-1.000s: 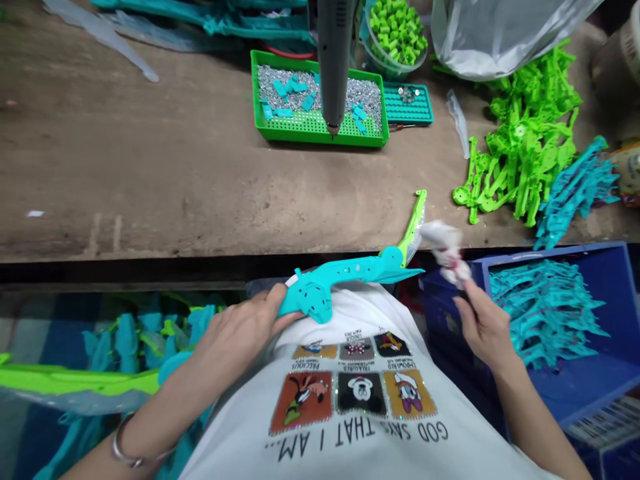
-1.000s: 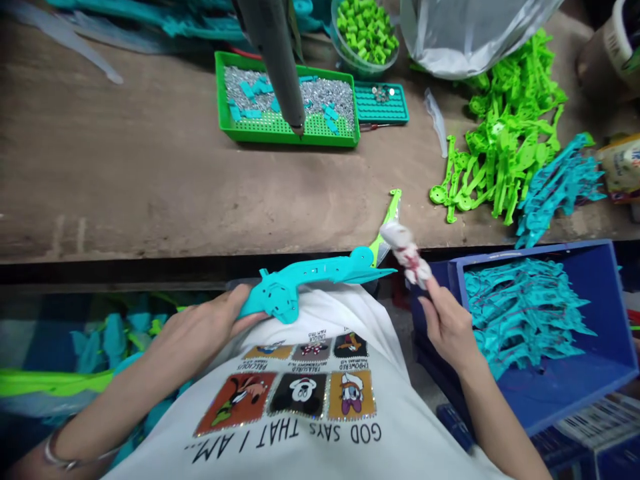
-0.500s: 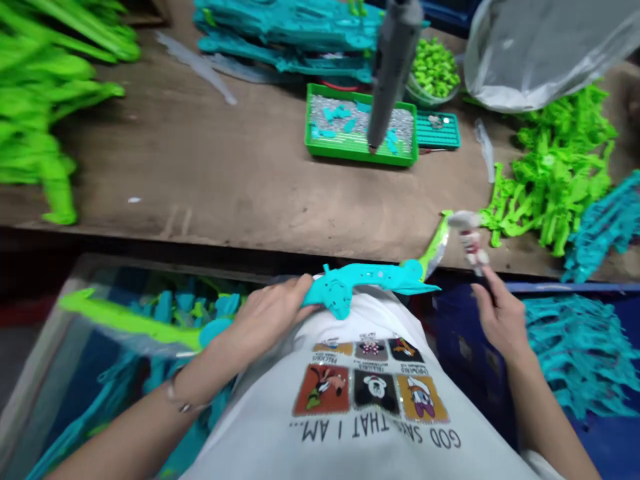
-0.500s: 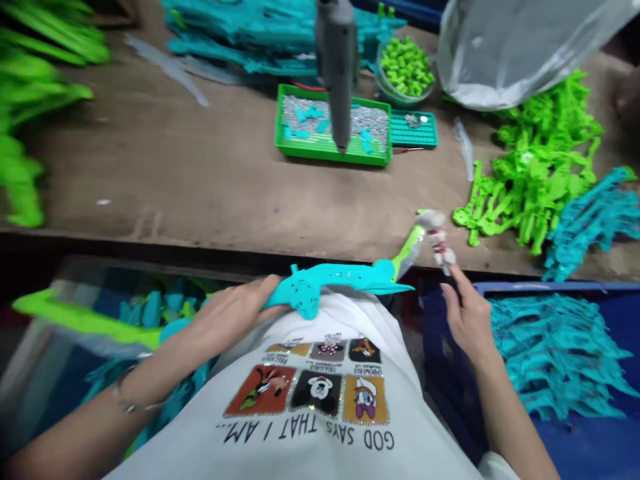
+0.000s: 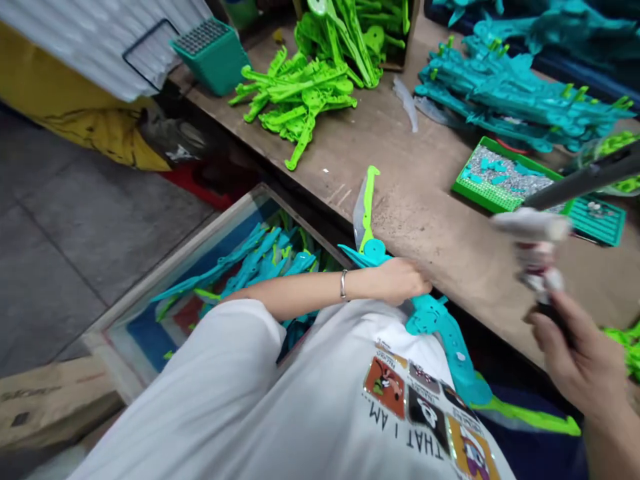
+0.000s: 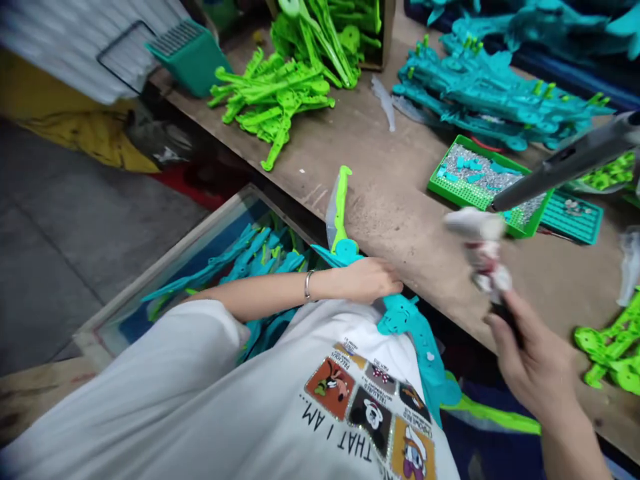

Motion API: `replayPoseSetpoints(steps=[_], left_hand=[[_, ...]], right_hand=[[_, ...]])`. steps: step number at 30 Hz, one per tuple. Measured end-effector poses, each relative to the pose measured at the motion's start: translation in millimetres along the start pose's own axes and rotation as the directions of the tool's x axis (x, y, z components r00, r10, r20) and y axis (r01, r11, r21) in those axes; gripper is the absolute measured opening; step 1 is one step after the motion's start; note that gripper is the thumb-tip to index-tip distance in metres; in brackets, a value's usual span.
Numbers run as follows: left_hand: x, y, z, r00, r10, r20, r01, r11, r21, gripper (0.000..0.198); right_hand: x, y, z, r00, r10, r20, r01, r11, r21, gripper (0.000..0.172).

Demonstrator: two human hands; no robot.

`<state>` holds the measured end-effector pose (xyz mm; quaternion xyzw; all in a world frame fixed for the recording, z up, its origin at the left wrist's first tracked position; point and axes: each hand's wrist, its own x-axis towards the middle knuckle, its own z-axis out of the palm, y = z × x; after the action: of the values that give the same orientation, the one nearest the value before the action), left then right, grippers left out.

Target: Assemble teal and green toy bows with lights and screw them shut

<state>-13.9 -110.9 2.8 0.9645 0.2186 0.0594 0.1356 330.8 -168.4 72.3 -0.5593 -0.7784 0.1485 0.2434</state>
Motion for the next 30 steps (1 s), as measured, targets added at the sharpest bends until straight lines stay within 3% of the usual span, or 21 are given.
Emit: replayPoseSetpoints(steps=[3, 6, 10, 14, 16, 20, 24, 27, 30], left_hand=[[5, -8, -6.0, 0.997, 0.077, 0.019, -0.076, 0.994, -0.083, 0.026], [9, -14, -8.7, 0.987, 0.156, 0.050, -0.146, 0.976, -0.159, 0.031], [13, -17, -7.2, 0.975, 0.191, 0.111, -0.161, 0.959, -0.235, 0.022], [14, -17, -8.5, 0.976, 0.168, 0.136, -0.128, 0.957, -0.259, 0.019], [14, -17, -9.4, 0.976, 0.179, 0.123, -0.139, 0.949, -0.282, 0.019], [16, -17, -13.2, 0.974, 0.169, 0.149, -0.124, 0.955, -0.269, 0.023], [13, -14, -20.0, 0.965, 0.131, 0.226, -0.084, 0.975, -0.204, 0.023], [4, -7, -22.4, 0.983, 0.128, 0.133, -0.111, 0.985, -0.133, 0.019], [-8, 1, -26.0, 0.994, 0.100, -0.035, -0.101, 0.995, -0.024, 0.016]], right_hand=[[62, -28, 26, 0.956, -0.218, 0.196, 0.212, 0.976, 0.053, 0.061], [101, -48, 54, 0.868, -0.364, 0.338, 0.331, 0.931, 0.152, 0.057], [124, -61, 84, 0.800, -0.460, 0.386, 0.400, 0.887, 0.229, 0.053], [137, -66, 93, 0.758, -0.460, 0.463, 0.410, 0.887, 0.212, 0.049], [143, -69, 94, 0.785, -0.432, 0.443, 0.394, 0.901, 0.181, 0.049], [150, -75, 111, 0.894, -0.352, 0.278, 0.318, 0.934, 0.162, 0.050], [153, -70, 126, 0.891, -0.317, 0.326, 0.282, 0.948, 0.151, 0.049], [147, -58, 100, 0.933, -0.298, 0.200, 0.277, 0.952, 0.126, 0.049], [121, -28, 52, 0.988, -0.156, 0.018, 0.156, 0.987, -0.025, 0.049]])
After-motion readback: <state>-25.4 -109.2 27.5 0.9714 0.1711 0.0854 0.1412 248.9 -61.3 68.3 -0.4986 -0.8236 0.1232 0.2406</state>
